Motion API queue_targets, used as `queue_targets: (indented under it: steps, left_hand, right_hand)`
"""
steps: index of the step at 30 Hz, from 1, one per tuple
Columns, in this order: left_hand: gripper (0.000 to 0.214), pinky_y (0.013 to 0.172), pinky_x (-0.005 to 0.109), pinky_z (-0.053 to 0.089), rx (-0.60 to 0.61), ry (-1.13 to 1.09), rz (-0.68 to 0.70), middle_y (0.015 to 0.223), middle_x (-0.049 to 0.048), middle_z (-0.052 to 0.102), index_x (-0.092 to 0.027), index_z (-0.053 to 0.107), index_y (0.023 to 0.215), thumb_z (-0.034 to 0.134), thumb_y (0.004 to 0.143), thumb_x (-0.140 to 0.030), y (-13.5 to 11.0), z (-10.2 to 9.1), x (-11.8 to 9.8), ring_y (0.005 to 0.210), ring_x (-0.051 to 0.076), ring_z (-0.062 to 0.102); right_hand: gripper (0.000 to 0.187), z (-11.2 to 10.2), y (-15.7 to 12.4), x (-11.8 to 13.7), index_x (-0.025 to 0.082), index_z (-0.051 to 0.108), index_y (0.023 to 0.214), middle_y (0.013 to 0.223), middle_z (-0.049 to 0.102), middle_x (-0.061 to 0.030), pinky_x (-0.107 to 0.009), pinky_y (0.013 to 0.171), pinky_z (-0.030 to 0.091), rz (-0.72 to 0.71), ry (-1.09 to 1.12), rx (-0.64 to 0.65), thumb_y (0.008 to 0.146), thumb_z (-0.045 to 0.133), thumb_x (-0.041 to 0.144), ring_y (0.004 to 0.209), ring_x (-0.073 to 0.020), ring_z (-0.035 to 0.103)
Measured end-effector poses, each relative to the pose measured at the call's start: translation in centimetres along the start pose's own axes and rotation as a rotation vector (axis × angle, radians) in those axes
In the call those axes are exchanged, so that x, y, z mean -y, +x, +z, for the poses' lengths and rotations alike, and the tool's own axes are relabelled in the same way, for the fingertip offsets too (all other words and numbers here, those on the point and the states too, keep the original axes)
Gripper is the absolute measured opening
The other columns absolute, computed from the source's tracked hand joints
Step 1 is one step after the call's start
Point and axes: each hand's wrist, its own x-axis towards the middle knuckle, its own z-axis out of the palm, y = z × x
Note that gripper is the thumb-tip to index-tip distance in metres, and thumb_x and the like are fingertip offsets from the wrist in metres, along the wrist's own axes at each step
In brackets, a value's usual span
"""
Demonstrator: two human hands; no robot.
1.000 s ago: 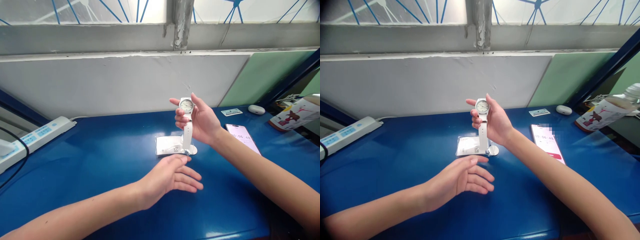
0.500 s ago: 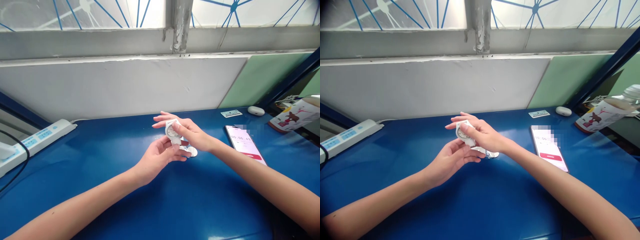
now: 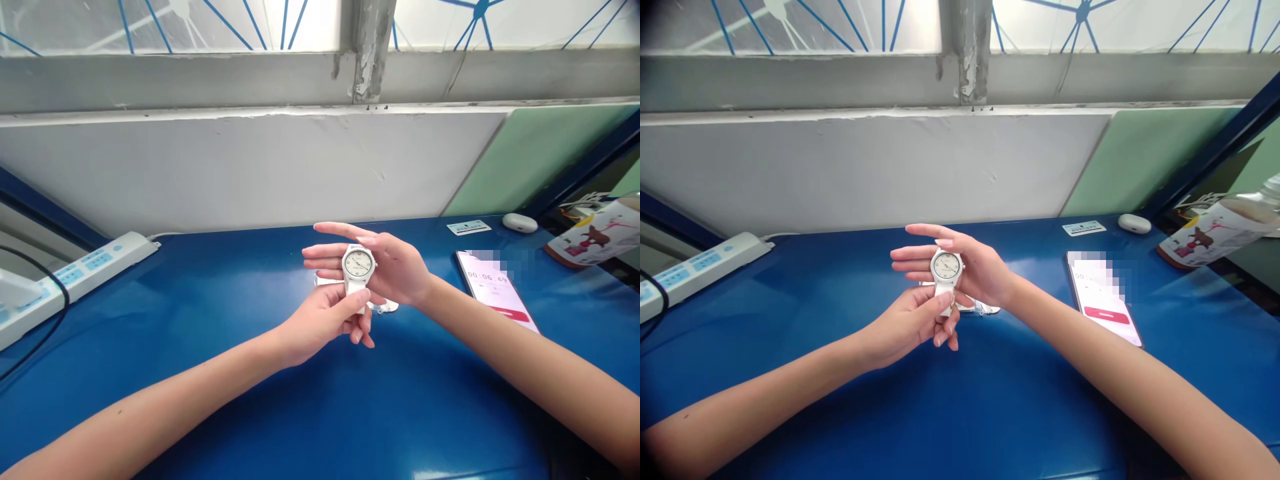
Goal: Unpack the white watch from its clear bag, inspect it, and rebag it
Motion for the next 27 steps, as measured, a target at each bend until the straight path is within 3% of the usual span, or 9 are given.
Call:
queue_targets:
  steps: [4, 7, 12, 17, 21, 27]
  left_hand:
    - [0.036, 0.059, 0.026, 0.053, -0.056, 0.023, 0.025, 0.063, -0.0006, 0.061, -0.012, 0.068, 0.093, 0.06, 0.094, -0.047, -0.2, 0.4, 0.1, 0.052, 0.01, 0.058]
    - [0.04, 0.064, 0.028, 0.055, -0.077, 0.053, 0.048, 0.071, 0.0059, 0.069, -0.01, 0.069, 0.093, 0.059, 0.094, -0.048, -0.3, 0.6, -0.1, 0.059, 0.014, 0.065]
    - [0.038, 0.085, 0.04, 0.057, -0.037, -0.018, 0.016, 0.103, 0.019, 0.074, -0.007, 0.072, 0.099, 0.062, 0.094, -0.044, -0.3, 0.6, -0.8, 0.093, 0.028, 0.073]
    - [0.032, 0.095, 0.044, 0.052, 0.003, -0.191, -0.057, 0.11, 0.0214, 0.073, -0.007, 0.071, 0.104, 0.061, 0.096, -0.036, 0.0, 0.3, -1.3, 0.105, 0.032, 0.07]
    - [0.027, 0.094, 0.043, 0.053, -0.01, -0.231, -0.116, 0.11, 0.0207, 0.073, -0.008, 0.071, 0.103, 0.063, 0.094, -0.032, 0.0, 0.1, -1.1, 0.103, 0.03, 0.071]
    - [0.031, 0.085, 0.04, 0.056, -0.06, -0.171, -0.136, 0.091, 0.015, 0.076, -0.01, 0.067, 0.1, 0.061, 0.095, -0.04, -0.2, -0.1, -0.8, 0.082, 0.025, 0.075]
  right_hand:
    - [0.054, 0.1, 0.0, -0.1, 0.016, 0.041, 0.143, 0.134, 0.064, -0.0124, -0.047, 0.116, 0.031, 0.029, 0.093, -0.031, 0.091, 0.044, 0.032, 0.127, -0.0264, 0.057]
    - [0.057, 0.1, -0.1, -0.2, 0.016, 0.035, 0.147, 0.139, 0.06, -0.0145, -0.048, 0.115, 0.031, 0.049, 0.111, -0.054, 0.094, 0.04, 0.036, 0.126, -0.0272, 0.059]
    - [0.054, -0.2, -0.1, -0.2, 0.02, 0.038, 0.145, 0.142, 0.057, -0.0136, -0.051, 0.112, 0.035, 0.101, 0.079, -0.013, 0.095, 0.039, 0.042, 0.126, -0.029, 0.059]
    - [0.055, -0.6, 0.0, 0.3, 0.019, 0.048, 0.138, 0.136, 0.062, -0.0128, -0.049, 0.112, 0.038, 0.114, 0.022, -0.045, 0.096, 0.036, 0.052, 0.128, -0.0278, 0.057]
    - [0.058, -0.9, 0.1, 0.7, 0.019, 0.049, 0.137, 0.137, 0.062, -0.0136, -0.051, 0.111, 0.038, 0.097, 0.002, -0.017, 0.095, 0.036, 0.055, 0.129, -0.0288, 0.056]
    - [0.058, -1.0, 0.0, 1.0, 0.02, 0.053, 0.135, 0.136, 0.062, -0.0129, -0.053, 0.107, 0.043, 0.039, -0.084, 0.005, 0.095, 0.033, 0.058, 0.129, -0.0303, 0.056]
